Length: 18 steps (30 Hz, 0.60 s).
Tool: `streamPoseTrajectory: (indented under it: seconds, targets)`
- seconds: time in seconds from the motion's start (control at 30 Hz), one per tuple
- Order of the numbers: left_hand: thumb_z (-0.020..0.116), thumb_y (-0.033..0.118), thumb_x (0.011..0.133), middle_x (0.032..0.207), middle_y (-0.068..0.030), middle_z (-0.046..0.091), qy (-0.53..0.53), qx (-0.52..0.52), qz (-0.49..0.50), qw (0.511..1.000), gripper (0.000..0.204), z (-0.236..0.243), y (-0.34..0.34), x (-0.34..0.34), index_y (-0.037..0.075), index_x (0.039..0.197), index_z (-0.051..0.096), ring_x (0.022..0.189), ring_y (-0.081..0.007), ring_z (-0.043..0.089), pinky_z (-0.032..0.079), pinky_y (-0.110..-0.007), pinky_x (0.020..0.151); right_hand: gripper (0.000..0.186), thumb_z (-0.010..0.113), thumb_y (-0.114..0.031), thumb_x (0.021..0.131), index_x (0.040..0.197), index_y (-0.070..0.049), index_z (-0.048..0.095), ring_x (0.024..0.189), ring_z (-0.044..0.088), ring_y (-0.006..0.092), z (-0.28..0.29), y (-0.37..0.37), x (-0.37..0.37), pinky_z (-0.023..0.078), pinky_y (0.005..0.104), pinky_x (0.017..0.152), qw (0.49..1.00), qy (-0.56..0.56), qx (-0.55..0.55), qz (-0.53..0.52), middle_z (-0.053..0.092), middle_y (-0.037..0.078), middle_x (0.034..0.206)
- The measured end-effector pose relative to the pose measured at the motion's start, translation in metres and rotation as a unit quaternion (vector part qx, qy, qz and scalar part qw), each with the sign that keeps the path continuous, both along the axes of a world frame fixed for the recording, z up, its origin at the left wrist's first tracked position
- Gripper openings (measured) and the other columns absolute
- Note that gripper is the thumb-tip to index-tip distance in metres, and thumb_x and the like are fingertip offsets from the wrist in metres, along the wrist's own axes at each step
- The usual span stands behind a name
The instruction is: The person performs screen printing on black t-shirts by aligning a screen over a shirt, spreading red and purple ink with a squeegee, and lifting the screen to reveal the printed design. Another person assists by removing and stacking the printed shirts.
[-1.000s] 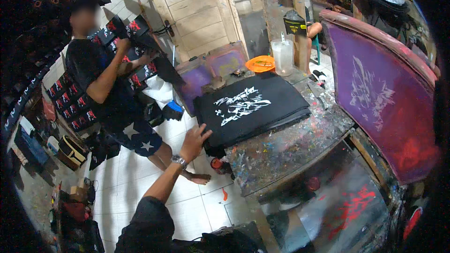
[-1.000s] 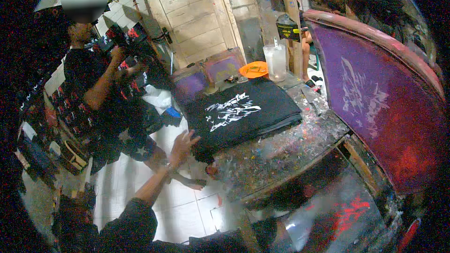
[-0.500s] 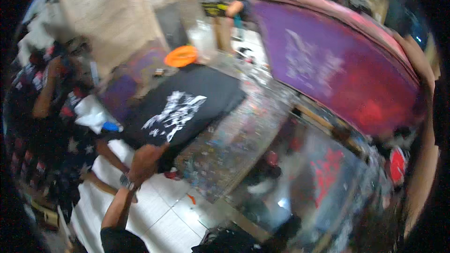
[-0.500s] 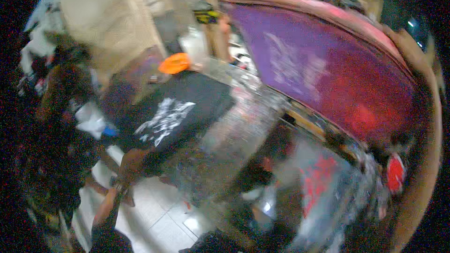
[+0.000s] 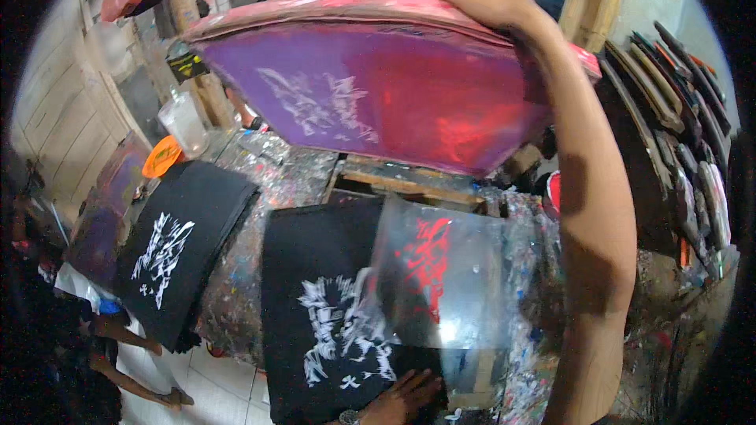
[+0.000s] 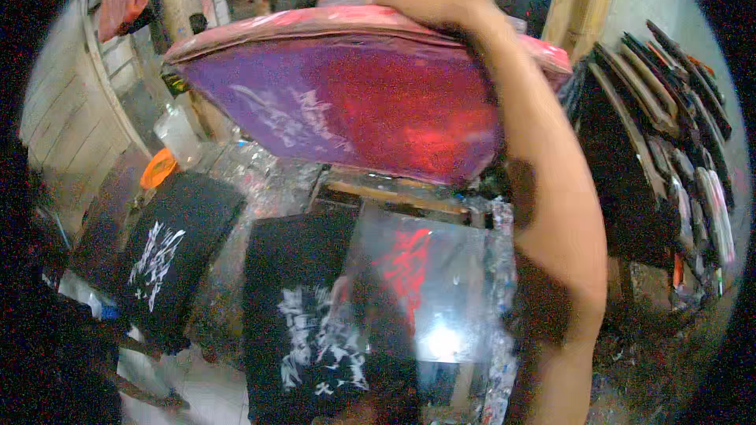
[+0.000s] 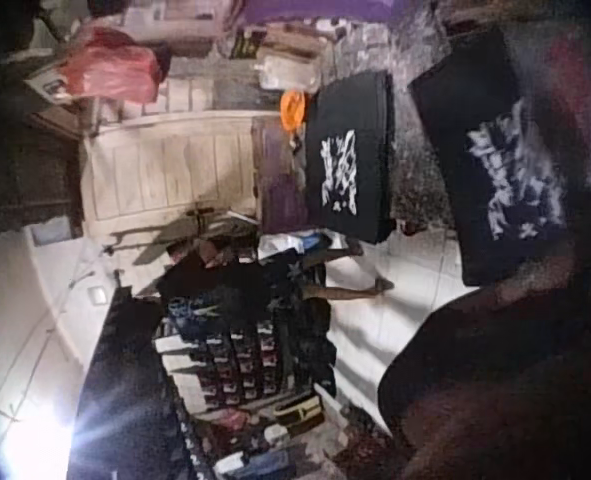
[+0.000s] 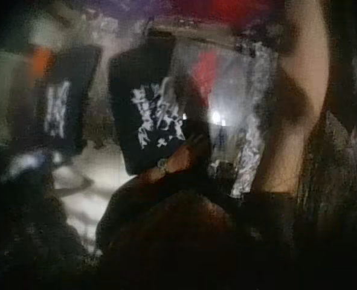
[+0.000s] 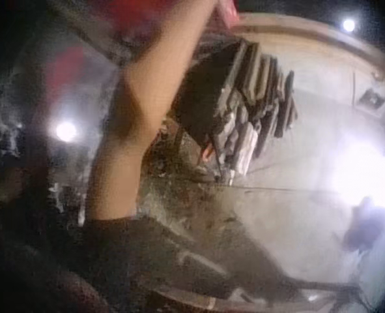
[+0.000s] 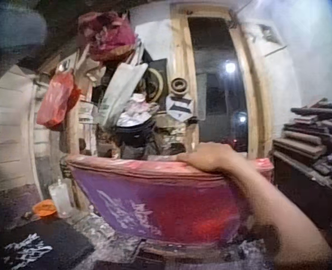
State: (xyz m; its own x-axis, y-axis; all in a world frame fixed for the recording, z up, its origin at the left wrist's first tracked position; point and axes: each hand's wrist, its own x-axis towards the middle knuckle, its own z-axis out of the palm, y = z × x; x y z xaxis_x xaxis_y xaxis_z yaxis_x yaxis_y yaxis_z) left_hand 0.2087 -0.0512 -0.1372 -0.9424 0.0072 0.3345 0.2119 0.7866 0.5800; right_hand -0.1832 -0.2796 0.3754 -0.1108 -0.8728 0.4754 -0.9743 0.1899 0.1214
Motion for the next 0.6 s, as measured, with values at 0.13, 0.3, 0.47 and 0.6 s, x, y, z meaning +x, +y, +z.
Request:
streamPoseTrajectory:
  seconds: [0.13,0.3,0.47,0.6]
  targets:
    - [0.054,0.028,0.096,0.158,-0.0188,0.042,-0.026,-0.173,-0.120,0.977,0.062,0.046,-0.011,-0.048,-0.002,0.149,0.046,0.149,-0.0368,0.036,0.030,-0.057,0.121,0.083,0.044,-0.078,0.090,0.117,-0.006,0.074,0.115,0.064,0.0473,0.003,0.020,0.022,0.048,0.0478,0.103,0.997,-0.065,0.010,-0.045,0.067,0.032,0.122]
    - [0.062,0.020,0.085,0.157,-0.0205,0.042,0.059,-0.040,-0.141,0.987,0.062,-0.002,-0.014,-0.085,-0.002,0.142,0.054,0.148,-0.0423,0.035,0.035,-0.055,0.118,0.085,0.044,-0.080,0.089,0.122,-0.007,0.073,0.119,0.063,0.0463,-0.001,0.012,0.027,0.048,0.0478,0.104,0.995,-0.081,-0.008,-0.053,0.065,0.030,0.128]
    - [0.062,0.014,0.090,0.114,-0.0159,0.063,0.160,-0.219,0.062,0.960,0.024,0.072,-0.117,-0.086,0.002,0.110,0.065,0.110,-0.0375,0.058,0.048,-0.047,0.096,0.085,0.046,-0.079,0.088,0.120,-0.005,0.073,0.120,0.063,0.0452,-0.002,0.027,0.031,0.048,0.0490,0.104,0.992,-0.087,-0.034,-0.090,0.065,0.029,0.128]
    - [0.055,0.009,0.096,0.114,-0.0255,0.065,0.105,-0.191,0.325,0.920,0.021,0.100,-0.311,-0.142,-0.005,0.109,0.064,0.110,-0.0435,0.062,0.045,-0.050,0.101,0.086,0.047,-0.079,0.087,0.119,-0.004,0.074,0.121,0.063,0.0457,-0.017,0.017,0.023,0.048,0.0491,0.104,0.990,-0.094,-0.018,-0.107,0.066,0.028,0.128]
